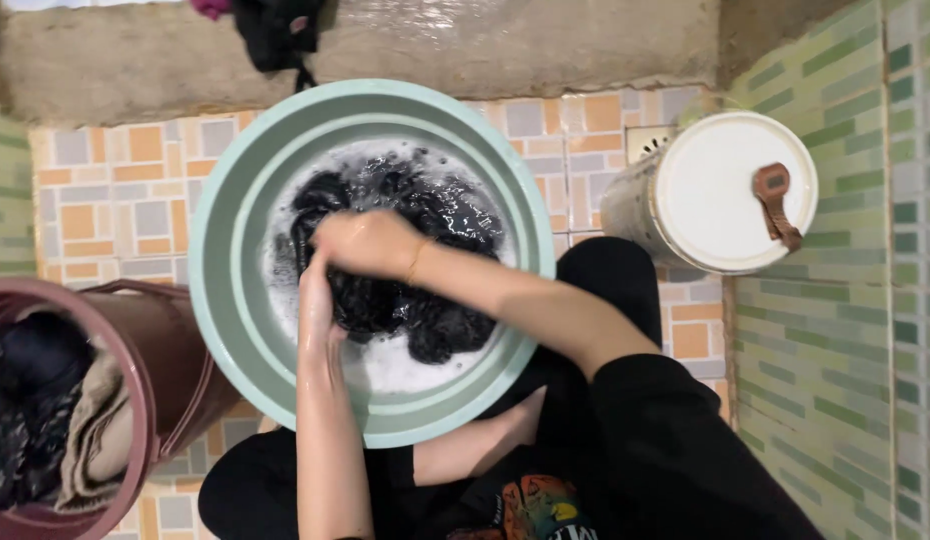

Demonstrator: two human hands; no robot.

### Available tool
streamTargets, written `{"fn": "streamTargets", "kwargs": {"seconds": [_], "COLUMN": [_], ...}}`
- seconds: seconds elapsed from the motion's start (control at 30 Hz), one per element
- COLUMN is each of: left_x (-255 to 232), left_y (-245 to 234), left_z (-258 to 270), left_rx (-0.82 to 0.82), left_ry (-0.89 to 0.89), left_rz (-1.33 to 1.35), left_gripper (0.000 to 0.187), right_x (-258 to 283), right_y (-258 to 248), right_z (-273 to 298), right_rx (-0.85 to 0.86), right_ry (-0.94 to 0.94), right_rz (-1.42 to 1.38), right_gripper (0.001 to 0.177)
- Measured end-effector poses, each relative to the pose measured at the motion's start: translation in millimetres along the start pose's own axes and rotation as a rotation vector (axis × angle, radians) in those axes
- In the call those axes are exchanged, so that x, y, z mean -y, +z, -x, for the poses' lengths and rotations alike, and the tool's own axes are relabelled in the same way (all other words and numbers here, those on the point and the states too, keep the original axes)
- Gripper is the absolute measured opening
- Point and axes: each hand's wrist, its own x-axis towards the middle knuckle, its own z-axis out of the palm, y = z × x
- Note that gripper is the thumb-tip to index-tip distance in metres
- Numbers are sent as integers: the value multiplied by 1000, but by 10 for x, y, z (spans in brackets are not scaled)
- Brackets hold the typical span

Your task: The person is hand-washing black clothing in a soapy basin on the floor.

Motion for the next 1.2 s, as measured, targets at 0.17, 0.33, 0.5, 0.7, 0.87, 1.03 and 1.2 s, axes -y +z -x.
{"fn": "streamTargets", "kwargs": {"seconds": [0.17,0.33,0.5,0.7,0.87,1.03,1.2], "left_x": [-620,-789,-1036,-831,-488,-316,-427], "left_y": [374,170,52,-11,166,61,33], "left_z": [713,666,1202,969,851,334,432], "left_rx": [350,338,416,482,190,235,191], "left_ry": [665,654,824,930,1147,978,771], "left_rz": [-525,-673,-902,-682,-582,-593,-772], "left_gripper": [38,37,47,43,59,45,31], "right_x": [-479,73,527,1122,1399,1077,211], "right_y": [-183,-740,-1279,-1851,-2321,-2247,-1776], "right_z": [139,23,-361,-757,-824,-676,-391], "right_rx": [225,293,318,144,-10,-77,0], "right_ry": [185,-39,390,344,304,463,489], "right_rz": [-440,-419,-407,-363,-629,-718,-606], "right_gripper": [40,49,22,17,17,15,24]}}
